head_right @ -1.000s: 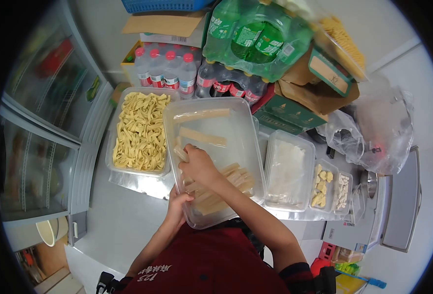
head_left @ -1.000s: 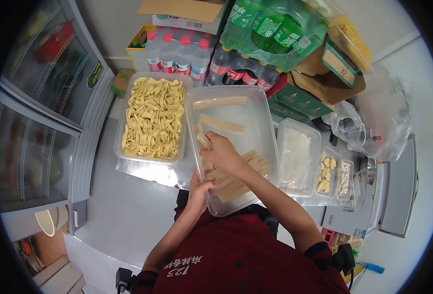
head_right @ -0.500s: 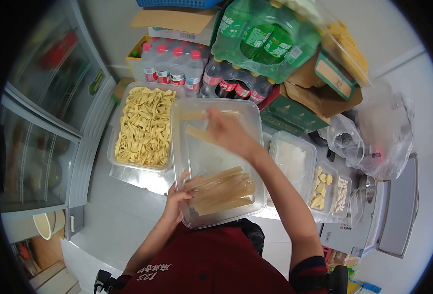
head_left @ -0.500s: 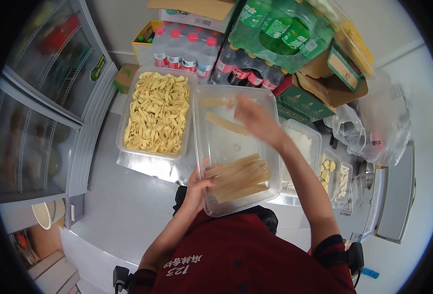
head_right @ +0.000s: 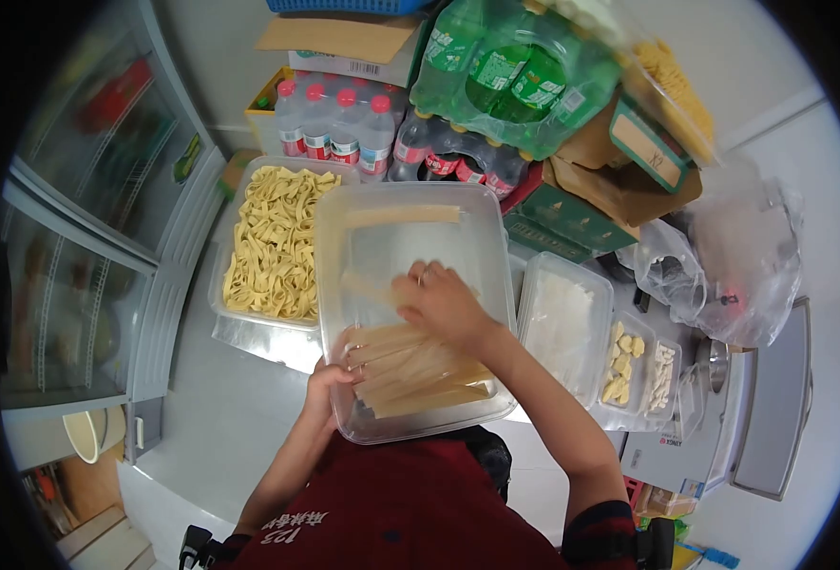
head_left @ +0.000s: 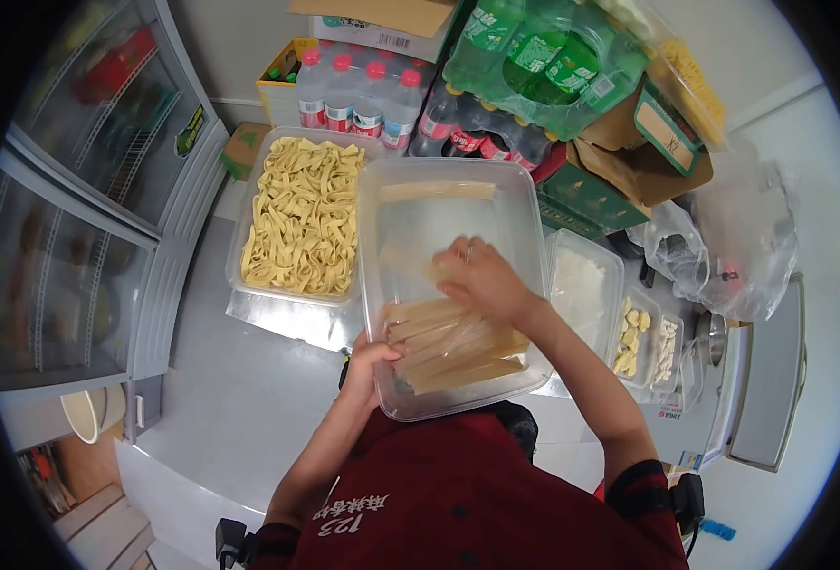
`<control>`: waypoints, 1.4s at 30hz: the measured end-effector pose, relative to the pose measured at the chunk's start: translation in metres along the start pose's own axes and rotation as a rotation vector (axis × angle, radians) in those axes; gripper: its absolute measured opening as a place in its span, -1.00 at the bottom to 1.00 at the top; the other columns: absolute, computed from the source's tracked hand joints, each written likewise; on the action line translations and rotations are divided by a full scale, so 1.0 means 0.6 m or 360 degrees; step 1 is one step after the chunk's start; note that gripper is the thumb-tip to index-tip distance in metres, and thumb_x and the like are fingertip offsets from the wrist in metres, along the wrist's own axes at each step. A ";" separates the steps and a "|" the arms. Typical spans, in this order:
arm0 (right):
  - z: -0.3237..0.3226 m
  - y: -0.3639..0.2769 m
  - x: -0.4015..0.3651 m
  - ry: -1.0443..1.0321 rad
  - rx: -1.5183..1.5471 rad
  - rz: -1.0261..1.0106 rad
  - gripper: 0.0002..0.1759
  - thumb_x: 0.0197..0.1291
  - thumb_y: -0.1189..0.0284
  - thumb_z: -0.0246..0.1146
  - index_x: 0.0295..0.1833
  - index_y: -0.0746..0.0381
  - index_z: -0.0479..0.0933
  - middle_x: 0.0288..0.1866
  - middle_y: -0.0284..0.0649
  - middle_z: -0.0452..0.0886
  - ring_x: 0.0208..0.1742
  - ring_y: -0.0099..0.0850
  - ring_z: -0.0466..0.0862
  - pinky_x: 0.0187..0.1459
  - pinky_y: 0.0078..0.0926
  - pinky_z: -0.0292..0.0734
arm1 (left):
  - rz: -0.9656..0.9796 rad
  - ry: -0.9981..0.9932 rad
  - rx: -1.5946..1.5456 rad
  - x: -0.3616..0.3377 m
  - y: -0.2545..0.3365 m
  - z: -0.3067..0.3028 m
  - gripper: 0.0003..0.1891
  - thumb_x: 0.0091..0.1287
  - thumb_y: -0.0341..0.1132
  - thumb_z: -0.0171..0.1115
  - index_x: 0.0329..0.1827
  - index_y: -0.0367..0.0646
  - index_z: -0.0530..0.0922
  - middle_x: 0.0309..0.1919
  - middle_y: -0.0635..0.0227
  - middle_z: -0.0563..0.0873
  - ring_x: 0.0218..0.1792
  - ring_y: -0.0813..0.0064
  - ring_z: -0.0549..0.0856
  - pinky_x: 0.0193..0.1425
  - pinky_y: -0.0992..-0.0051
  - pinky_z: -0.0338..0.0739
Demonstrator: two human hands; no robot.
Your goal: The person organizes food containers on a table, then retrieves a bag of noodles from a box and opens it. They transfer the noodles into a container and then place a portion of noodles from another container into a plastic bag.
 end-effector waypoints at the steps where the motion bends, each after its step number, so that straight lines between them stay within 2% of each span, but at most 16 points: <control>1: 0.013 -0.009 -0.013 -0.0154 0.0050 -0.0080 -0.65 0.01 0.36 0.17 -0.08 0.28 0.37 -0.19 -0.13 0.39 -0.15 -0.15 0.39 -0.07 -0.27 0.32 | 0.0004 -0.0001 -0.0005 0.001 0.001 -0.005 -0.24 -0.24 -0.50 -0.03 0.23 -0.24 0.16 -0.07 0.20 0.40 -0.18 0.48 0.46 -0.08 0.58 0.34; 5: 0.013 -0.012 -0.031 -0.0420 0.0318 -0.0065 -0.68 0.03 0.37 0.15 -0.09 0.25 0.38 -0.15 -0.14 0.39 -0.12 -0.16 0.39 -0.05 -0.28 0.31 | -0.0015 0.0078 -0.0047 0.002 0.004 -0.025 -0.23 -0.25 -0.46 -0.02 0.23 -0.21 0.15 -0.03 0.17 0.38 -0.15 0.42 0.46 -0.08 0.54 0.37; 7: -0.029 0.002 0.001 0.0008 0.0214 -0.0034 -0.66 0.04 0.37 0.15 -0.06 0.26 0.37 -0.10 -0.13 0.38 -0.09 -0.17 0.38 -0.03 -0.29 0.30 | -0.0032 -0.0002 -0.0030 0.000 0.008 -0.018 -0.22 -0.25 -0.45 -0.01 0.24 -0.20 0.15 -0.01 0.16 0.37 -0.14 0.39 0.46 -0.07 0.52 0.38; 8: -0.033 0.012 0.023 0.0013 0.0218 -0.0030 -0.66 0.04 0.37 0.15 -0.06 0.26 0.37 -0.10 -0.13 0.38 -0.09 -0.17 0.38 -0.03 -0.29 0.30 | -0.0015 -0.0022 -0.0006 -0.001 0.009 -0.010 -0.23 -0.25 -0.45 -0.02 0.24 -0.20 0.16 0.00 0.16 0.37 -0.11 0.37 0.46 -0.04 0.52 0.38; 10: -0.072 0.011 0.057 0.0662 -0.0411 -0.0203 -0.66 0.03 0.31 0.15 -0.11 0.29 0.37 -0.06 -0.12 0.38 -0.01 -0.20 0.37 -0.06 -0.24 0.34 | -0.0003 -0.0044 0.0024 -0.002 0.007 -0.001 -0.23 -0.25 -0.46 -0.03 0.23 -0.20 0.16 0.01 0.16 0.37 -0.09 0.34 0.46 -0.02 0.52 0.37; 11: -0.064 0.013 0.064 0.0666 -0.0408 -0.0198 -0.66 0.03 0.31 0.15 -0.11 0.29 0.37 -0.06 -0.12 0.38 -0.01 -0.20 0.37 -0.06 -0.24 0.34 | -0.0033 -0.0049 0.0081 -0.002 0.004 -0.001 -0.22 -0.28 -0.44 -0.02 0.22 -0.17 0.17 0.03 0.13 0.34 -0.01 0.26 0.41 0.07 0.40 0.32; 12: -0.051 0.016 0.072 0.0594 -0.0483 -0.0111 -0.63 0.02 0.29 0.15 -0.09 0.28 0.37 -0.08 -0.13 0.38 -0.02 -0.21 0.37 -0.07 -0.25 0.35 | -0.0065 -0.0051 0.0138 -0.004 0.001 -0.002 -0.21 -0.32 -0.43 -0.01 0.21 -0.14 0.18 0.05 0.11 0.31 0.07 0.18 0.36 0.16 0.28 0.26; 17: -0.002 0.025 0.062 0.0120 -0.0472 0.0181 -0.54 -0.01 0.24 0.17 -0.03 0.28 0.35 -0.14 -0.15 0.38 -0.04 -0.24 0.37 -0.06 -0.30 0.35 | -0.0098 -0.0041 0.0065 -0.014 -0.011 -0.021 -0.23 -0.29 -0.46 -0.04 0.21 -0.15 0.20 0.05 0.13 0.32 0.05 0.25 0.38 0.10 0.36 0.31; 22: 0.040 -0.031 -0.021 -0.0198 -0.0103 -0.0398 -0.43 0.01 0.14 0.13 0.07 0.28 0.29 -0.14 -0.14 0.36 -0.06 -0.24 0.37 -0.03 -0.29 0.34 | -0.0145 0.0050 -0.0163 -0.018 -0.004 -0.043 -0.27 -0.24 -0.45 -0.06 0.21 -0.12 0.22 0.07 0.14 0.31 0.06 0.27 0.37 0.09 0.40 0.32; 26: -0.008 -0.037 -0.035 -0.0166 0.0358 -0.0253 -0.37 0.02 0.10 0.11 0.12 0.29 0.25 -0.12 -0.14 0.36 -0.04 -0.25 0.35 0.03 -0.28 0.28 | -0.0018 0.0039 -0.0185 -0.010 0.033 -0.038 -0.24 -0.26 -0.40 -0.04 0.23 -0.12 0.18 0.08 0.11 0.29 0.10 0.19 0.34 0.11 0.30 0.33; 28: -0.031 -0.047 -0.040 -0.0051 -0.0057 -0.0479 -0.30 0.00 0.02 0.10 0.14 0.29 0.24 -0.14 -0.13 0.37 -0.05 -0.26 0.36 0.06 -0.32 0.22 | 0.0037 0.0097 -0.0057 -0.007 0.048 -0.043 -0.22 -0.28 -0.41 -0.03 0.22 -0.15 0.18 0.08 0.06 0.28 0.09 0.19 0.36 0.11 0.29 0.33; 32: -0.017 -0.045 -0.038 -0.0068 -0.0156 -0.0356 -0.28 -0.04 -0.03 0.10 0.11 0.31 0.27 -0.16 -0.12 0.37 -0.08 -0.26 0.37 0.05 -0.36 0.20 | 0.0085 -0.0011 0.0283 0.003 0.059 -0.017 -0.20 -0.30 -0.33 0.00 0.23 -0.14 0.17 0.04 0.14 0.34 0.03 0.20 0.39 0.10 0.34 0.32; 34: 0.011 -0.046 -0.035 -0.0326 -0.0225 -0.0298 -0.26 -0.08 -0.05 0.11 0.07 0.32 0.29 -0.18 -0.11 0.38 -0.10 -0.25 0.38 0.01 -0.38 0.21 | 0.0097 0.0007 0.0281 0.000 0.058 -0.008 -0.21 -0.30 -0.37 -0.01 0.21 -0.18 0.18 0.00 0.10 0.38 0.04 0.19 0.40 0.11 0.36 0.30; 38: -0.010 -0.058 -0.046 -0.0307 -0.0130 -0.0299 -0.35 -0.03 -0.01 0.12 0.02 0.31 0.32 -0.11 -0.13 0.38 -0.05 -0.24 0.38 0.04 -0.36 0.21 | 0.0090 -0.0038 0.0145 -0.003 0.052 -0.019 -0.22 -0.31 -0.38 0.02 0.19 -0.22 0.21 -0.02 0.03 0.42 0.05 0.16 0.39 0.15 0.37 0.26; 40: -0.086 -0.061 -0.053 0.0299 0.0237 -0.0204 -0.47 0.02 0.08 0.13 -0.04 0.29 0.35 -0.03 -0.14 0.39 -0.01 -0.20 0.38 0.04 -0.31 0.23 | 0.0148 0.0122 0.0104 -0.022 0.071 -0.045 -0.22 -0.29 -0.33 0.03 0.21 -0.20 0.19 0.10 0.07 0.35 0.10 0.17 0.34 0.16 0.32 0.24; 42: -0.131 0.008 -0.092 0.0797 0.0678 0.0286 -0.66 0.07 0.32 0.16 -0.10 0.31 0.39 -0.08 -0.15 0.46 -0.07 -0.26 0.45 -0.04 -0.40 0.33 | 0.0272 0.0148 0.0087 -0.045 0.102 -0.083 -0.21 -0.27 -0.29 0.04 0.22 -0.19 0.18 0.15 0.11 0.30 0.13 0.19 0.32 0.16 0.32 0.24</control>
Point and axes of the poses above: each hand's wrist, its own x-axis towards the middle knuckle, its own z-axis out of the palm, y = z × x, the point moved 6 cm from there along x, towards the middle knuckle
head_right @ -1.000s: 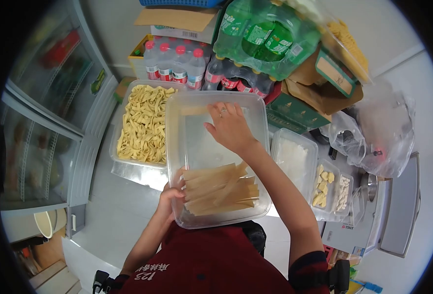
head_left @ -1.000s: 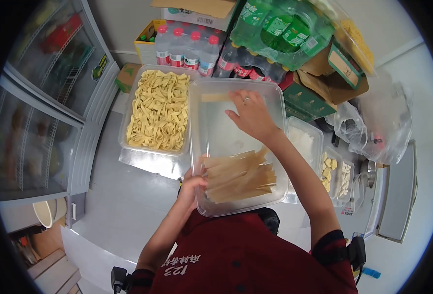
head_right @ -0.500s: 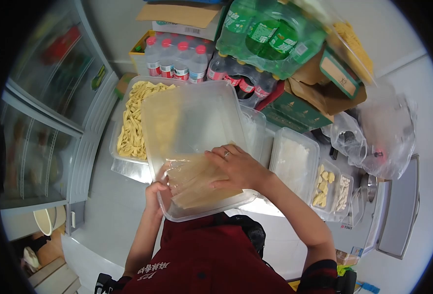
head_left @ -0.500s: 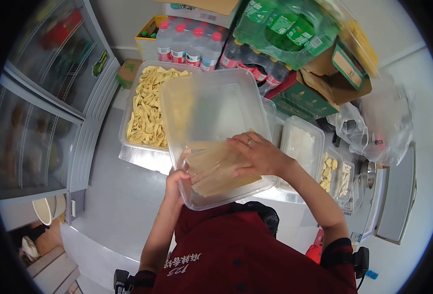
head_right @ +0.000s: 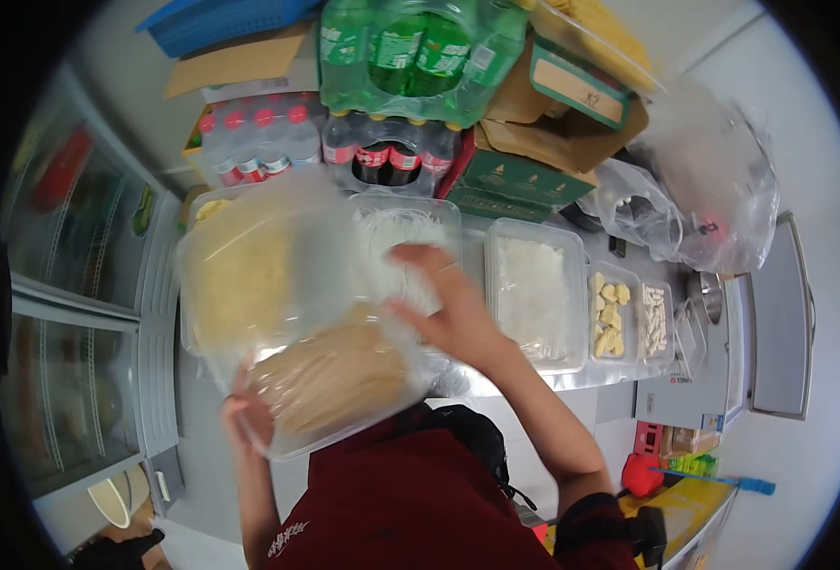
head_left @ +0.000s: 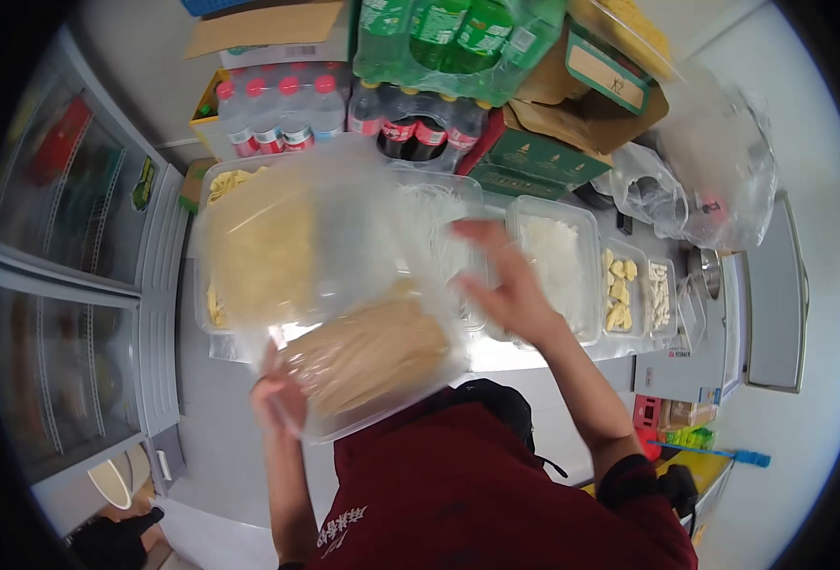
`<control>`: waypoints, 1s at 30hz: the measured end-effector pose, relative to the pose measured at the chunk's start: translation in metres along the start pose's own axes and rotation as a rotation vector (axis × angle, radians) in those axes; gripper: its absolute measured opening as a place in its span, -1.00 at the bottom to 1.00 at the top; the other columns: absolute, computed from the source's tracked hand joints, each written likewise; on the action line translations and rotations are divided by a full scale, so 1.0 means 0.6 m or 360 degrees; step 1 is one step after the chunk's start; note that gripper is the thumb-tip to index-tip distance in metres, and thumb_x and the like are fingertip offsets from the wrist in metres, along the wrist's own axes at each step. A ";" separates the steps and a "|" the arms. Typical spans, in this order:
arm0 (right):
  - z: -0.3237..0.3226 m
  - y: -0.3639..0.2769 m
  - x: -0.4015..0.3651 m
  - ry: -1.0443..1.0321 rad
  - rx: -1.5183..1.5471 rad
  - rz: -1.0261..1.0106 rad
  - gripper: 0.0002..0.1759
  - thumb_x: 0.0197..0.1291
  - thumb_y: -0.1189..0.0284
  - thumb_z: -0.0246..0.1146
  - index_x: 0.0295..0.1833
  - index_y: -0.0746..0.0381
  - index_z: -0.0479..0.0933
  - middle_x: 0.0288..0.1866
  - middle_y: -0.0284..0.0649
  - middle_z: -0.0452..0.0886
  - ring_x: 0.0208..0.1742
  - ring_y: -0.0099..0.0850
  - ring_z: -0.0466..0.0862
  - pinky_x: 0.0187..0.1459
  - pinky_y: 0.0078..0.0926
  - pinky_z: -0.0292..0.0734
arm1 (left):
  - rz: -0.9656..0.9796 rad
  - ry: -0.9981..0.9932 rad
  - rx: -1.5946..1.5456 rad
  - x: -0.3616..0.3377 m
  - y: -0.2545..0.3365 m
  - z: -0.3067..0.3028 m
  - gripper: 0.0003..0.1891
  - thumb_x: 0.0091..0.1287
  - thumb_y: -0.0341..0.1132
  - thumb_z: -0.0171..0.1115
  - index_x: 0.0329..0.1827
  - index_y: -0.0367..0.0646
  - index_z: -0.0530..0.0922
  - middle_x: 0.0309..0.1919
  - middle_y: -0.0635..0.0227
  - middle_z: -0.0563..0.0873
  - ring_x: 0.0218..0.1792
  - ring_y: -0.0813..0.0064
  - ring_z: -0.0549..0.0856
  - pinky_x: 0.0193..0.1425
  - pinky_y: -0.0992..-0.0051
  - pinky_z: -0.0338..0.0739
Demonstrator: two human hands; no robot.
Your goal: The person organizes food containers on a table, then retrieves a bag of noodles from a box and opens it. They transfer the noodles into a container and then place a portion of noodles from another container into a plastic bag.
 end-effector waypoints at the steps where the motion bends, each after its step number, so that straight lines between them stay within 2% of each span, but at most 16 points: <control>1: -0.033 0.045 -0.016 0.0269 0.0130 0.0306 -0.71 0.07 0.40 0.16 -0.11 0.32 0.40 -0.13 -0.15 0.48 -0.12 -0.29 0.48 -0.08 -0.45 0.36 | 0.0060 -0.0010 0.0006 -0.011 0.023 -0.015 -0.21 -0.26 -0.27 0.04 0.22 -0.18 0.18 0.17 0.12 0.28 0.14 0.20 0.31 0.17 0.33 0.24; 2: -0.050 0.101 -0.038 0.0533 0.0414 0.0564 -0.76 0.09 0.49 0.11 -0.11 0.33 0.40 -0.19 -0.12 0.51 -0.19 -0.34 0.50 -0.10 -0.54 0.37 | 0.0113 0.0055 0.0034 -0.025 0.048 -0.029 -0.21 -0.26 -0.25 0.05 0.22 -0.17 0.17 0.16 0.12 0.29 0.14 0.21 0.32 0.16 0.35 0.25; 3: -0.051 0.153 -0.059 0.0674 0.0518 0.0817 -0.75 0.08 0.44 0.13 -0.14 0.36 0.41 -0.20 -0.08 0.50 -0.19 -0.31 0.52 -0.09 -0.48 0.37 | 0.0166 0.0124 0.0066 -0.041 0.074 -0.043 -0.21 -0.25 -0.24 0.06 0.23 -0.17 0.17 0.15 0.13 0.31 0.14 0.21 0.33 0.15 0.37 0.27; 4: -0.029 0.205 -0.090 0.0681 0.0530 0.0837 -0.75 0.08 0.44 0.13 -0.14 0.36 0.41 -0.20 -0.08 0.50 -0.19 -0.31 0.52 -0.09 -0.48 0.37 | 0.0155 0.0131 0.0086 -0.053 0.094 -0.058 -0.21 -0.25 -0.24 0.06 0.23 -0.17 0.17 0.15 0.13 0.31 0.14 0.21 0.33 0.15 0.37 0.27; 6: 0.038 0.320 -0.165 0.0376 -0.0077 0.1168 -0.57 -0.01 0.38 0.21 -0.06 0.40 0.34 -0.17 0.02 0.47 -0.14 -0.20 0.50 -0.09 -0.39 0.38 | 0.0317 0.0202 0.0136 -0.072 0.140 -0.089 -0.21 -0.21 -0.22 0.06 0.24 -0.18 0.15 0.13 0.12 0.34 0.12 0.21 0.36 0.14 0.37 0.29; 7: 0.070 0.345 -0.196 0.0383 -0.0071 0.1177 -0.57 -0.01 0.38 0.21 -0.06 0.40 0.34 -0.17 0.02 0.47 -0.14 -0.20 0.50 -0.09 -0.39 0.38 | 0.0310 0.0199 0.0146 -0.079 0.152 -0.100 -0.21 -0.21 -0.22 0.06 0.24 -0.18 0.15 0.13 0.12 0.34 0.12 0.21 0.36 0.14 0.37 0.29; 9: 0.127 0.343 -0.218 0.0115 -0.1026 0.0813 -0.34 -0.14 0.35 0.28 0.05 0.46 0.20 -0.13 0.12 0.43 -0.09 -0.08 0.47 -0.08 -0.31 0.38 | 0.0447 0.0331 0.0253 -0.089 0.179 -0.127 -0.19 -0.17 -0.13 0.07 0.25 -0.20 0.11 0.14 0.10 0.32 0.14 0.22 0.32 0.19 0.38 0.22; 10: 0.128 0.347 -0.212 0.0116 -0.1024 0.0818 -0.34 -0.14 0.35 0.28 0.05 0.46 0.20 -0.13 0.12 0.43 -0.09 -0.08 0.47 -0.08 -0.31 0.38 | 0.0443 0.0329 0.0257 -0.090 0.186 -0.141 -0.19 -0.17 -0.13 0.07 0.25 -0.20 0.11 0.14 0.10 0.32 0.14 0.22 0.32 0.19 0.38 0.22; 12: 0.128 0.401 -0.224 0.0313 -0.0224 0.1494 -0.24 -0.21 0.36 0.29 0.08 0.47 0.10 -0.12 0.16 0.39 -0.08 -0.02 0.43 -0.10 -0.31 0.38 | 0.0435 0.0187 0.0258 -0.086 0.193 -0.146 -0.19 -0.16 -0.12 0.07 0.25 -0.22 0.11 0.15 0.10 0.31 0.15 0.20 0.31 0.21 0.36 0.19; 13: 0.136 0.408 -0.224 0.0319 -0.0218 0.1499 -0.24 -0.21 0.36 0.29 0.08 0.47 0.10 -0.12 0.16 0.39 -0.08 -0.02 0.43 -0.10 -0.31 0.38 | 0.0433 0.0183 0.0267 -0.085 0.193 -0.143 -0.19 -0.16 -0.12 0.07 0.25 -0.22 0.11 0.15 0.10 0.31 0.15 0.20 0.31 0.21 0.36 0.19; 15: 0.123 0.407 -0.224 0.0678 -0.0857 0.1271 -0.46 -0.23 0.45 0.24 -0.08 0.43 0.26 -0.26 0.08 0.45 -0.21 -0.03 0.47 -0.20 -0.29 0.40 | 0.0460 0.0271 0.0235 -0.082 0.185 -0.137 -0.21 -0.15 -0.13 0.07 0.24 -0.22 0.12 0.15 0.10 0.31 0.15 0.19 0.30 0.21 0.35 0.18; 16: 0.129 0.437 -0.234 0.0684 -0.0858 0.1263 -0.46 -0.23 0.45 0.24 -0.08 0.43 0.26 -0.26 0.08 0.45 -0.21 -0.03 0.47 -0.20 -0.29 0.40 | 0.0467 0.0266 0.0231 -0.079 0.180 -0.134 -0.21 -0.15 -0.13 0.07 0.24 -0.22 0.12 0.15 0.10 0.31 0.15 0.19 0.30 0.21 0.35 0.18; 18: 0.177 0.510 -0.269 0.0200 0.0144 0.1903 -0.64 -0.22 0.55 0.17 -0.21 0.32 0.28 -0.48 -0.20 0.38 -0.42 -0.42 0.45 -0.39 -0.50 0.38 | 0.0436 0.0274 0.0181 -0.074 0.166 -0.131 -0.22 -0.17 -0.19 0.07 0.25 -0.21 0.13 0.14 0.09 0.33 0.13 0.18 0.36 0.17 0.31 0.27; 22: 0.171 0.457 -0.260 0.0098 0.0525 0.1759 -0.76 -0.22 0.60 0.09 -0.32 0.28 0.28 -0.56 -0.30 0.34 -0.49 -0.51 0.42 -0.49 -0.59 0.34 | 0.0400 0.0239 0.0187 -0.070 0.146 -0.108 -0.21 -0.17 -0.18 0.07 0.24 -0.20 0.13 0.13 0.09 0.34 0.12 0.18 0.37 0.15 0.31 0.29; 24: 0.184 0.432 -0.260 0.0342 0.0962 0.1725 -0.74 -0.16 0.60 0.05 -0.25 0.28 0.26 -0.56 -0.31 0.32 -0.50 -0.52 0.40 -0.51 -0.60 0.30 | 0.0399 0.0255 0.0168 -0.072 0.142 -0.104 -0.22 -0.17 -0.18 0.05 0.24 -0.20 0.13 0.12 0.09 0.34 0.12 0.18 0.37 0.14 0.32 0.31; 30: 0.198 0.373 -0.239 0.0738 0.1375 0.1764 -0.67 -0.16 0.58 0.00 -0.16 0.30 0.24 -0.47 -0.30 0.34 -0.52 -0.54 0.33 -0.51 -0.60 0.24 | 0.0440 0.0272 0.0150 -0.080 0.147 -0.107 -0.21 -0.17 -0.17 0.06 0.25 -0.20 0.12 0.14 0.09 0.33 0.12 0.18 0.37 0.15 0.33 0.30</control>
Point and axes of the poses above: each hand's wrist, its own x-axis towards the middle knuckle, its own z-axis out of the palm, y = z × x, the point moved 6 cm from there along x, towards the middle knuckle
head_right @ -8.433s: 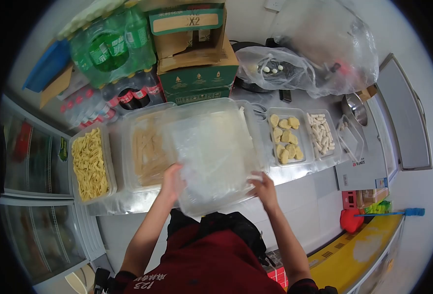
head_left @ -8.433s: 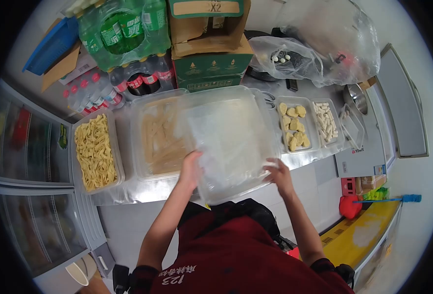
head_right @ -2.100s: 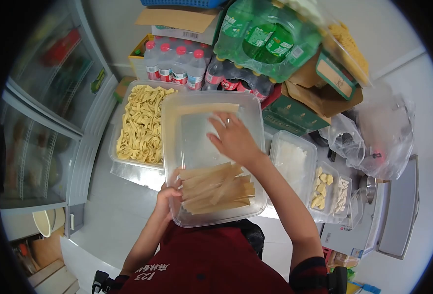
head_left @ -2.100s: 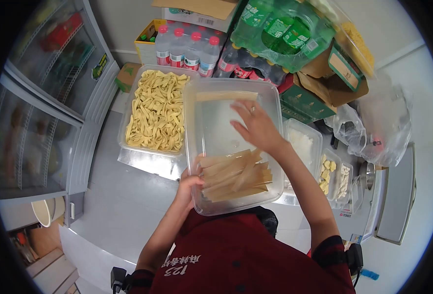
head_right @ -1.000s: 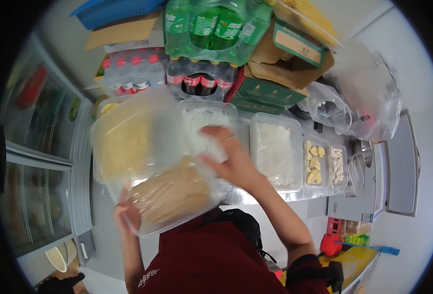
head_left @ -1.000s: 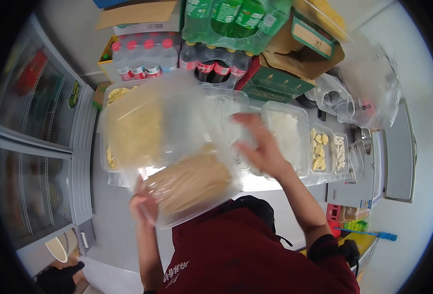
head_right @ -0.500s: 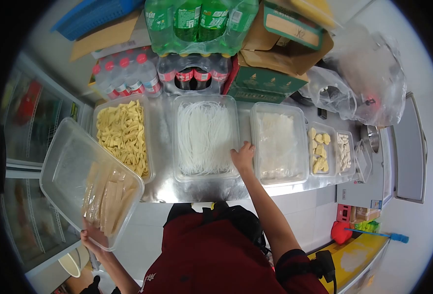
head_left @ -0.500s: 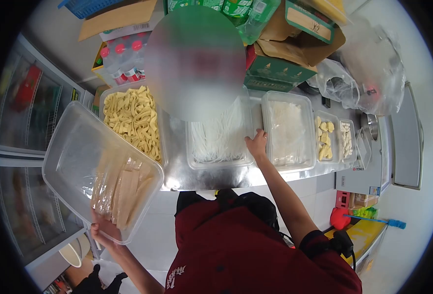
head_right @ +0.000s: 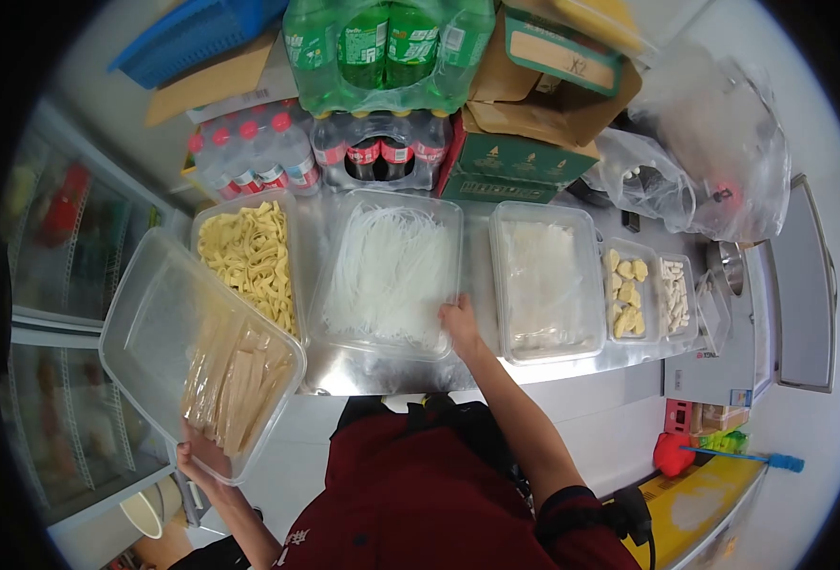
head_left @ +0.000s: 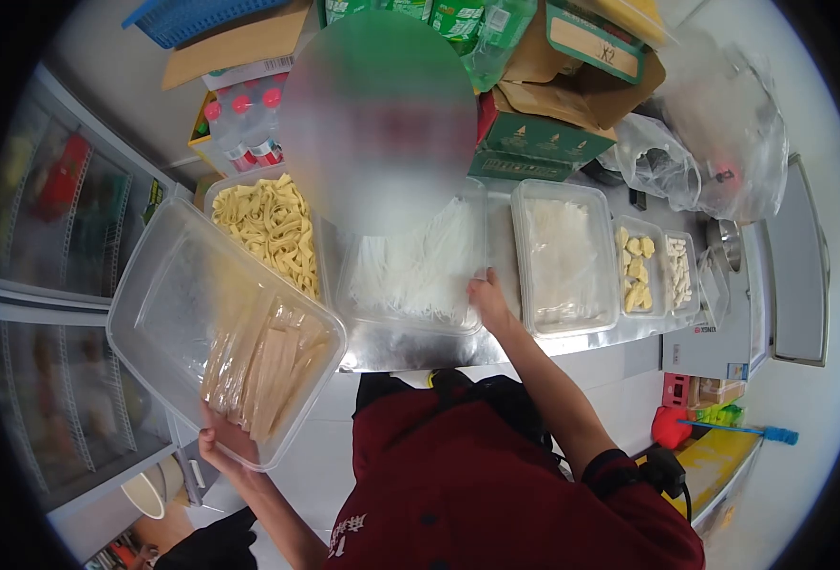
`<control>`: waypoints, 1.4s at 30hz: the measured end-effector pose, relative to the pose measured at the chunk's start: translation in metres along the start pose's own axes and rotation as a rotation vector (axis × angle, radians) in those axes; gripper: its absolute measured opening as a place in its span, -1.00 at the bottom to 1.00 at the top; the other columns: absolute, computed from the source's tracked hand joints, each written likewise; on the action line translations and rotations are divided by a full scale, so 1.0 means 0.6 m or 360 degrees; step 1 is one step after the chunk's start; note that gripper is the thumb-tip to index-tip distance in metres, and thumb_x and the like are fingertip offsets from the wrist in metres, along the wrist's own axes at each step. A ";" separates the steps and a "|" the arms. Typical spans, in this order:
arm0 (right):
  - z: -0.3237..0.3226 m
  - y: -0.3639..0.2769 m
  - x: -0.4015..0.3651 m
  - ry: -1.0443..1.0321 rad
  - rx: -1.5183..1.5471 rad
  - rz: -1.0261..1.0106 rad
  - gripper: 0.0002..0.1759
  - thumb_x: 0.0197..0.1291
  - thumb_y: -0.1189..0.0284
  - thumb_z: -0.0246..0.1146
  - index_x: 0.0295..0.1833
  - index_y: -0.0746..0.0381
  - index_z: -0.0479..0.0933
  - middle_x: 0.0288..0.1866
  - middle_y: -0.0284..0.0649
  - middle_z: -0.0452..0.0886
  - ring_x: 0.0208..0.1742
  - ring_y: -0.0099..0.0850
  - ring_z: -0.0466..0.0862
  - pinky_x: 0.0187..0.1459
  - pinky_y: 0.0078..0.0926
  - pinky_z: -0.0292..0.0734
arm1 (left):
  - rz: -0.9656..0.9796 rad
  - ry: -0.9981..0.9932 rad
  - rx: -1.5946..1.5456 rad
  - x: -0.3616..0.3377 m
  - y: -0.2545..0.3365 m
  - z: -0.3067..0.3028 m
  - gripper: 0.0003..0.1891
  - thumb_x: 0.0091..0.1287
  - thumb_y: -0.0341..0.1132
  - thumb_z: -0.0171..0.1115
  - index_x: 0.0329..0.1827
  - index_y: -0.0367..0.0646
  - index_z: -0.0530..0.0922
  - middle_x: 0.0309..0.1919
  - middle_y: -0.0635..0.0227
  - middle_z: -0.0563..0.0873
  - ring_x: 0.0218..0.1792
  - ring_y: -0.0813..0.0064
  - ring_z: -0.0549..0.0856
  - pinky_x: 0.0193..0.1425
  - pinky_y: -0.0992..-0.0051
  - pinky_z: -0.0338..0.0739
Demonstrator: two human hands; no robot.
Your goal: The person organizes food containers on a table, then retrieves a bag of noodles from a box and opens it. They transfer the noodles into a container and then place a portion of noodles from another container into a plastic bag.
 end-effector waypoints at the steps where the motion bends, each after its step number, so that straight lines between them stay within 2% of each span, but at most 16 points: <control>1: 0.003 -0.014 -0.015 -0.0002 0.0009 0.0000 -0.67 -0.16 0.58 0.00 -0.16 0.30 0.24 -0.47 -0.30 0.34 -0.52 -0.54 0.33 -0.51 -0.60 0.24 | 0.0018 -0.0033 0.0010 -0.002 0.004 0.002 -0.22 -0.15 -0.16 0.06 0.24 -0.21 0.13 0.14 0.10 0.32 0.12 0.19 0.35 0.17 0.33 0.26; 4: -0.020 -0.053 -0.070 -0.0007 0.0071 -0.0117 -0.67 -0.13 0.60 -0.01 -0.14 0.26 0.22 -0.50 -0.33 0.32 -0.53 -0.56 0.32 -0.53 -0.61 0.22 | 0.0052 -0.0065 0.0012 -0.009 0.018 0.007 -0.24 -0.13 -0.16 0.06 0.23 -0.22 0.14 0.13 0.11 0.33 0.12 0.21 0.34 0.18 0.33 0.24; 8: -0.146 -0.120 -0.173 0.0049 0.0196 -0.0256 -0.66 -0.08 0.64 -0.03 -0.11 0.16 0.25 -0.52 -0.41 0.29 -0.54 -0.63 0.29 -0.55 -0.67 0.20 | 0.0080 -0.0001 0.0091 -0.009 0.023 0.016 -0.19 -0.18 -0.17 0.05 0.27 -0.19 0.10 0.17 0.12 0.30 0.14 0.20 0.35 0.15 0.32 0.29; 10: -0.212 -0.168 -0.248 0.0411 0.0083 -0.0262 -0.69 -0.10 0.64 -0.01 -0.16 0.16 0.26 -0.53 -0.46 0.28 -0.54 -0.66 0.29 -0.55 -0.71 0.17 | -0.0002 -0.0067 0.0125 -0.004 0.004 0.059 -0.19 -0.19 -0.18 0.04 0.26 -0.18 0.10 0.14 0.13 0.32 0.11 0.23 0.38 0.10 0.34 0.33; 12: -0.281 -0.200 -0.298 0.0521 0.0148 -0.0533 -0.75 -0.12 0.64 -0.01 -0.26 0.17 0.27 -0.55 -0.48 0.26 -0.56 -0.69 0.26 -0.55 -0.74 0.14 | -0.0084 -0.0137 0.0166 0.007 -0.023 0.084 -0.19 -0.19 -0.19 0.04 0.26 -0.18 0.10 0.12 0.15 0.34 0.07 0.25 0.41 0.05 0.36 0.36; 14: -0.342 -0.219 -0.345 0.0681 0.0163 -0.0661 -0.79 -0.15 0.63 0.01 -0.32 0.16 0.27 -0.55 -0.49 0.25 -0.57 -0.70 0.24 -0.55 -0.76 0.12 | -0.0380 -0.0198 0.0309 0.033 -0.098 0.081 -0.24 -0.20 -0.13 0.05 0.19 -0.19 0.21 0.03 0.21 0.41 -0.03 0.32 0.46 -0.01 0.46 0.38; 20: -0.477 -0.201 -0.443 0.1183 0.0098 -0.0915 -0.83 -0.21 0.61 -0.01 -0.45 0.13 0.22 -0.59 -0.50 0.21 -0.59 -0.70 0.19 -0.56 -0.76 0.06 | -0.0876 -0.0492 0.0108 0.054 -0.343 0.237 -0.34 -0.17 -0.18 0.00 0.14 -0.14 0.25 0.01 0.22 0.42 -0.04 0.27 0.46 0.03 0.33 0.35; 24: -0.514 -0.175 -0.496 0.1344 0.0096 -0.0767 -0.83 -0.26 0.59 -0.01 -0.48 0.12 0.20 -0.60 -0.49 0.21 -0.59 -0.69 0.21 -0.57 -0.77 0.07 | -0.1109 -0.0524 0.0164 0.123 -0.455 0.226 -0.34 -0.17 -0.18 -0.02 0.14 -0.11 0.26 0.02 0.20 0.42 -0.01 0.23 0.44 0.05 0.27 0.33; 30: -0.514 -0.156 -0.517 0.1493 0.0237 -0.0621 -0.84 -0.28 0.60 -0.04 -0.48 0.14 0.23 -0.58 -0.47 0.24 -0.59 -0.68 0.21 -0.56 -0.76 0.08 | -0.1187 -0.0610 0.0522 0.231 -0.465 0.200 -0.37 -0.15 -0.18 -0.01 0.12 -0.14 0.29 0.00 0.18 0.43 0.01 0.22 0.43 0.06 0.24 0.32; 32: -0.531 -0.131 -0.506 0.1462 0.0220 -0.0608 -0.83 -0.28 0.60 -0.03 -0.46 0.15 0.26 -0.57 -0.46 0.25 -0.58 -0.67 0.22 -0.56 -0.76 0.08 | -0.1030 -0.0705 0.0634 0.259 -0.454 0.204 -0.45 -0.08 -0.27 0.04 0.07 -0.18 0.32 0.03 0.18 0.43 0.01 0.24 0.44 0.10 0.25 0.30; 34: -0.548 -0.109 -0.492 0.1282 0.0212 -0.0621 -0.79 -0.27 0.59 -0.03 -0.38 0.18 0.30 -0.54 -0.46 0.27 -0.56 -0.66 0.24 -0.54 -0.75 0.10 | -0.0529 -0.0359 0.1326 0.263 -0.405 0.209 -0.56 -0.10 -0.45 0.10 -0.04 -0.18 0.40 -0.04 0.20 0.47 -0.05 0.33 0.47 0.07 0.40 0.33; 35: -0.555 -0.102 -0.489 0.1301 0.0236 -0.0614 -0.83 -0.24 0.59 -0.04 -0.42 0.15 0.28 -0.58 -0.48 0.24 -0.60 -0.67 0.22 -0.57 -0.76 0.08 | -0.0556 -0.0384 0.1335 0.245 -0.415 0.226 -0.56 -0.10 -0.45 0.10 -0.04 -0.18 0.40 -0.04 0.20 0.47 -0.05 0.33 0.47 0.07 0.40 0.33; 37: -0.547 -0.111 -0.474 0.1327 0.0271 -0.0593 -0.86 -0.22 0.58 -0.05 -0.46 0.12 0.26 -0.61 -0.50 0.22 -0.64 -0.69 0.20 -0.61 -0.77 0.06 | 0.0939 -0.0228 0.1972 0.205 -0.344 0.282 -0.59 -0.08 -0.48 0.12 -0.07 -0.20 0.42 -0.10 0.25 0.51 -0.08 0.42 0.49 0.02 0.54 0.34; 38: -0.544 -0.113 -0.468 0.1247 0.0300 -0.0600 -0.86 -0.22 0.58 -0.04 -0.45 0.13 0.26 -0.60 -0.49 0.23 -0.62 -0.68 0.21 -0.59 -0.76 0.08 | 0.0939 -0.0244 0.1984 0.176 -0.343 0.304 -0.59 -0.08 -0.48 0.12 -0.07 -0.20 0.42 -0.10 0.25 0.51 -0.08 0.42 0.49 0.02 0.54 0.34; 40: -0.545 -0.114 -0.462 0.1174 0.0343 -0.0599 -0.85 -0.23 0.58 -0.04 -0.45 0.13 0.26 -0.58 -0.48 0.24 -0.61 -0.68 0.22 -0.57 -0.76 0.10 | 0.0270 -0.0698 0.1341 0.094 -0.406 0.354 -0.61 0.00 -0.40 0.13 -0.03 -0.20 0.41 -0.07 0.30 0.49 -0.05 0.46 0.47 0.03 0.56 0.32; 42: -0.550 -0.111 -0.464 0.1182 0.0370 -0.0566 -0.85 -0.23 0.57 -0.04 -0.44 0.14 0.26 -0.56 -0.47 0.25 -0.57 -0.67 0.24 -0.52 -0.75 0.12 | -0.0684 -0.0919 0.1032 0.013 -0.522 0.345 -0.59 0.10 -0.32 0.10 0.05 -0.16 0.34 0.03 0.33 0.43 0.03 0.45 0.45 0.12 0.44 0.29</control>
Point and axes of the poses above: each hand's wrist, its own x-axis towards the middle knuckle, its own z-axis out of the palm, y = z × x, the point moved 6 cm from there along x, towards the middle knuckle
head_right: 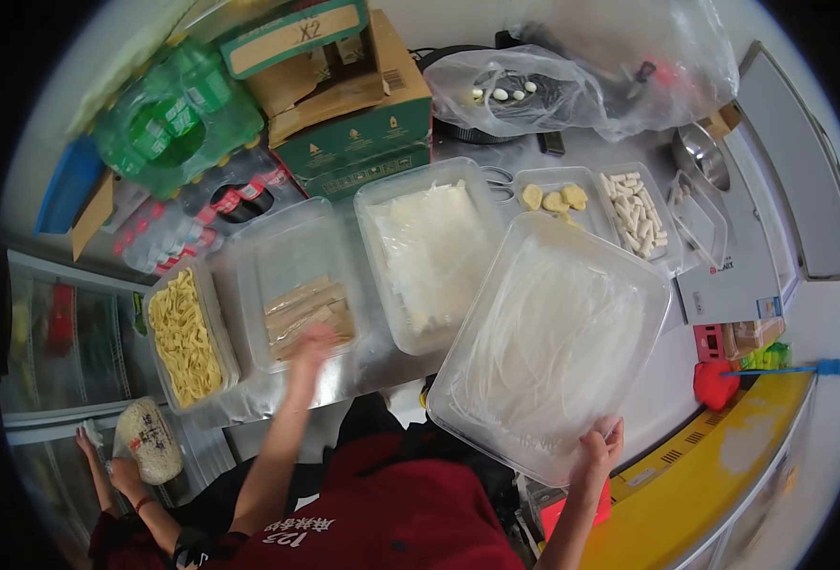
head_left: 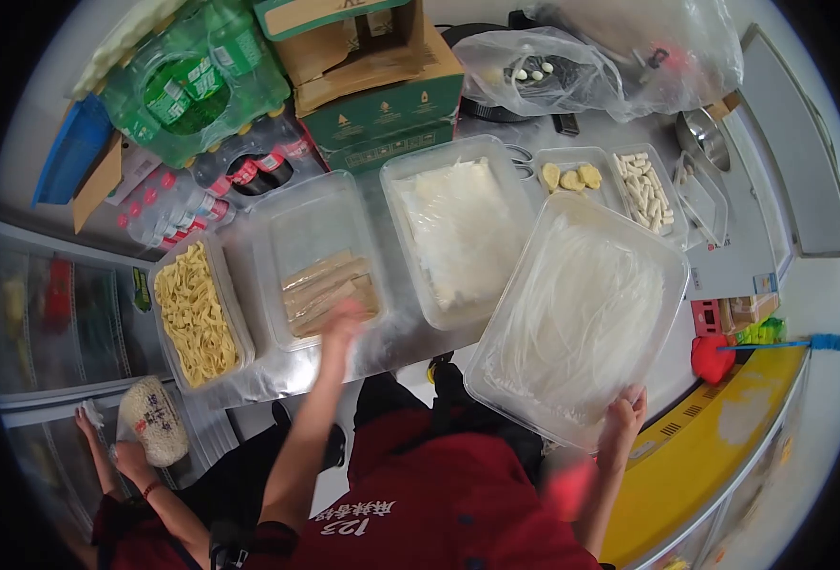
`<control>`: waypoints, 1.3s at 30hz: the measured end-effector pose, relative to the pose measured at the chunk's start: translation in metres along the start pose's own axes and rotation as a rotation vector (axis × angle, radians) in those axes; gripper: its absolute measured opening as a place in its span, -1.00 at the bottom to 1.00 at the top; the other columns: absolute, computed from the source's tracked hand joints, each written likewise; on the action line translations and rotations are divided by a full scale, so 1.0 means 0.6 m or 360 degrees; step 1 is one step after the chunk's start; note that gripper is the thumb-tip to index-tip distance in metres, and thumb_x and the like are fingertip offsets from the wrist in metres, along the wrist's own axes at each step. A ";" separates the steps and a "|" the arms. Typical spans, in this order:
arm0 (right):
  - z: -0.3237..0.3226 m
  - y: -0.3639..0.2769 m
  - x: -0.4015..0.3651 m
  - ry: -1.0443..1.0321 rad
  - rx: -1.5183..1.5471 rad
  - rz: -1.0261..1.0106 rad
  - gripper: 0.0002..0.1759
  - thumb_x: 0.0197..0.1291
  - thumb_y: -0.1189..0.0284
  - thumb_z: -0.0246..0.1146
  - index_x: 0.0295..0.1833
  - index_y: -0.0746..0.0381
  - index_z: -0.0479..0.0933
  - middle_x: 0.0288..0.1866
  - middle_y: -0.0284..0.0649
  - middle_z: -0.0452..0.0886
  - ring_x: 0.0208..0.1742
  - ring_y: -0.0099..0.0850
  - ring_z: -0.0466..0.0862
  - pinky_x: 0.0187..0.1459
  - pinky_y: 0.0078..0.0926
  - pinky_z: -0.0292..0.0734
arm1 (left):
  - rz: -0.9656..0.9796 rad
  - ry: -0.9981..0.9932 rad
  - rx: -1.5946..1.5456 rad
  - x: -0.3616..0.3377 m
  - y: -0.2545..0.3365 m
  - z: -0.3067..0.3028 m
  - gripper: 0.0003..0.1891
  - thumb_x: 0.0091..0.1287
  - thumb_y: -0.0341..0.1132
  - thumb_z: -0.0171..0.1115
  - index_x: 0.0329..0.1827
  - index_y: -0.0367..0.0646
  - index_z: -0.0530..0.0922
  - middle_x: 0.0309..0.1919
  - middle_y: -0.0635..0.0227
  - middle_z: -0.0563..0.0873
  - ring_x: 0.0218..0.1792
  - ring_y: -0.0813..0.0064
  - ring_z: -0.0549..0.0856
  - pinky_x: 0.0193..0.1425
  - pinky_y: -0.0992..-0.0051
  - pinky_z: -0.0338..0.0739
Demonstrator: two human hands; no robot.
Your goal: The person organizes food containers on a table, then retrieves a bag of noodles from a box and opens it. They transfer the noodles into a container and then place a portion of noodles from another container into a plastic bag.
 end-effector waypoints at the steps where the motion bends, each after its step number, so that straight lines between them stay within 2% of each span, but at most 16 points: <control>1: -0.008 0.002 -0.002 0.0016 0.0012 0.0002 -0.85 -0.23 0.57 -0.04 -0.44 0.14 0.26 -0.56 -0.47 0.25 -0.57 -0.67 0.24 -0.52 -0.75 0.12 | -0.0222 0.0069 0.0100 -0.014 -0.027 0.055 -0.56 0.12 -0.26 0.13 0.08 -0.14 0.32 0.04 0.35 0.42 0.03 0.45 0.44 0.11 0.41 0.30; 4: -0.037 0.013 -0.029 0.0115 -0.0001 0.0014 -0.84 -0.23 0.56 -0.03 -0.41 0.16 0.28 -0.55 -0.47 0.26 -0.56 -0.67 0.25 -0.51 -0.74 0.13 | -0.0673 0.0061 -0.0296 0.005 -0.105 0.151 -0.45 0.12 -0.20 0.17 0.16 -0.13 0.23 0.01 0.31 0.43 0.03 0.32 0.44 0.01 0.18 0.37; 6: -0.063 0.020 -0.065 0.0232 0.0045 0.0061 -0.68 -0.27 0.57 -0.04 -0.25 0.23 0.34 -0.45 -0.40 0.34 -0.47 -0.59 0.34 -0.41 -0.72 0.23 | -0.0684 -0.0139 -0.0227 0.043 -0.128 0.192 -0.50 0.11 -0.24 0.18 0.10 -0.17 0.27 -0.01 0.25 0.44 0.01 0.29 0.45 -0.02 0.16 0.40; 7: -0.080 0.027 -0.089 0.0304 0.0050 0.0055 -0.68 -0.27 0.57 -0.04 -0.25 0.23 0.34 -0.45 -0.40 0.34 -0.47 -0.59 0.34 -0.41 -0.72 0.23 | -0.0682 -0.0078 -0.0252 0.063 -0.139 0.197 -0.53 0.10 -0.27 0.18 0.06 -0.20 0.30 -0.03 0.23 0.45 -0.01 0.27 0.46 -0.03 0.15 0.42; 8: -0.097 0.038 -0.114 0.0363 0.0035 0.0042 -0.54 -0.32 0.57 -0.03 -0.11 0.28 0.32 -0.31 -0.32 0.39 -0.32 -0.52 0.39 -0.30 -0.69 0.27 | -0.0676 -0.0017 -0.0283 0.080 -0.147 0.199 -0.56 0.08 -0.29 0.19 0.01 -0.22 0.32 -0.05 0.21 0.46 -0.02 0.26 0.47 -0.04 0.14 0.43; 9: -0.113 0.044 -0.140 0.0410 0.0011 0.0034 -0.39 -0.36 0.58 -0.02 0.03 0.32 0.30 -0.17 -0.24 0.44 -0.16 -0.44 0.44 -0.19 -0.67 0.31 | -0.0691 -0.0143 -0.0297 0.084 -0.140 0.206 -0.61 0.06 -0.39 0.16 -0.04 -0.33 0.34 -0.10 0.14 0.47 -0.06 0.24 0.50 -0.04 0.18 0.46; 13: -0.145 0.066 -0.229 0.0392 -0.0110 0.0104 -0.24 -0.41 0.55 -0.02 0.16 0.32 0.25 0.03 -0.17 0.41 -0.01 -0.43 0.42 -0.12 -0.65 0.32 | -0.0621 -0.0379 -0.0014 0.113 -0.146 0.192 -0.67 0.05 -0.48 0.09 -0.11 -0.42 0.34 -0.14 0.05 0.47 -0.12 0.22 0.53 -0.05 0.24 0.49; 17: -0.160 0.116 -0.263 0.0329 0.0038 0.0189 -0.24 -0.43 0.56 -0.02 0.14 0.33 0.27 0.02 -0.20 0.42 -0.02 -0.45 0.42 -0.12 -0.65 0.32 | -0.0751 -0.0351 -0.0056 0.108 -0.083 0.193 -0.75 0.03 -0.54 0.02 -0.22 -0.49 0.33 -0.20 -0.02 0.47 -0.16 0.12 0.55 -0.16 0.36 0.58; 20: -0.133 0.173 -0.231 0.0002 -0.0083 0.0441 -0.24 -0.44 0.59 -0.02 0.15 0.31 0.28 0.00 -0.22 0.42 -0.03 -0.47 0.43 -0.13 -0.67 0.33 | -0.0859 -0.0299 -0.0203 0.097 -0.023 0.197 -0.77 0.02 -0.54 0.00 -0.25 -0.50 0.32 -0.21 -0.03 0.47 -0.19 0.07 0.55 -0.25 0.44 0.62; 25: -0.023 0.250 -0.131 -0.0431 -0.0005 0.0575 -0.33 -0.25 0.66 -0.04 0.16 0.20 0.33 -0.17 -0.32 0.47 -0.33 -0.62 0.41 -0.33 -0.72 0.34 | -0.0705 -0.0358 -0.0229 0.076 0.028 0.173 -0.82 0.04 -0.52 -0.03 -0.32 -0.49 0.30 -0.21 -0.14 0.47 -0.27 0.02 0.59 -0.32 0.49 0.64; 29: 0.093 0.281 -0.010 -0.0683 -0.0017 0.0531 -0.42 -0.17 0.60 0.04 0.12 0.19 0.36 -0.22 -0.34 0.49 -0.34 -0.61 0.41 -0.32 -0.69 0.33 | -0.0734 -0.0254 -0.0210 0.022 0.025 0.141 -0.70 0.02 -0.53 -0.04 -0.17 -0.52 0.29 -0.19 -0.11 0.48 -0.28 0.03 0.59 -0.31 0.42 0.64; 32: 0.165 0.287 0.105 -0.0841 -0.0050 0.0414 -0.49 -0.12 0.54 0.09 0.09 0.19 0.38 -0.23 -0.32 0.49 -0.31 -0.57 0.42 -0.26 -0.65 0.34 | -0.0617 -0.0270 -0.0077 0.002 0.044 0.140 -0.69 -0.02 -0.55 -0.03 -0.17 -0.53 0.29 -0.20 -0.11 0.48 -0.26 0.01 0.58 -0.26 0.34 0.63; 35: 0.213 0.288 0.156 -0.1015 -0.0557 0.0259 -0.56 -0.02 0.43 0.06 0.06 0.24 0.40 -0.16 -0.27 0.52 -0.20 -0.46 0.48 -0.21 -0.55 0.37 | -0.0517 -0.0305 0.0026 -0.008 0.058 0.140 -0.66 -0.06 -0.57 -0.03 -0.16 -0.54 0.29 -0.19 -0.10 0.48 -0.27 0.01 0.58 -0.25 0.31 0.63; 37: 0.210 0.301 0.160 -0.0982 -0.0844 0.0306 -0.51 0.14 0.20 -0.07 0.11 0.28 0.34 0.05 -0.16 0.44 0.01 -0.34 0.44 0.01 -0.42 0.28 | -0.0634 -0.0275 -0.0058 -0.009 0.037 0.140 -0.57 -0.08 -0.59 -0.03 -0.05 -0.50 0.26 -0.17 -0.03 0.49 -0.30 0.06 0.60 -0.27 0.30 0.63; 38: 0.206 0.297 0.154 -0.0999 -0.0857 0.0286 -0.51 0.14 0.20 -0.07 0.11 0.28 0.34 0.05 -0.16 0.44 0.01 -0.34 0.44 0.01 -0.42 0.28 | -0.0615 -0.0269 -0.0079 -0.011 0.026 0.142 -0.57 -0.08 -0.59 -0.03 -0.05 -0.50 0.26 -0.17 -0.03 0.49 -0.30 0.06 0.60 -0.27 0.30 0.63; 39: 0.191 0.287 0.136 -0.0926 -0.0383 0.0518 -0.40 0.17 0.07 -0.17 0.16 0.30 0.27 0.15 -0.15 0.34 0.10 -0.31 0.37 0.10 -0.35 0.18 | -0.0522 -0.0266 -0.0074 -0.018 0.016 0.156 -0.55 -0.07 -0.58 -0.04 -0.03 -0.48 0.24 -0.18 -0.01 0.49 -0.31 0.08 0.61 -0.28 0.28 0.63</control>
Point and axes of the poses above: each hand's wrist, its own x-axis towards the middle knuckle, its own z-axis out of the palm, y = z × x, the point moved 6 cm from there along x, towards the middle knuckle
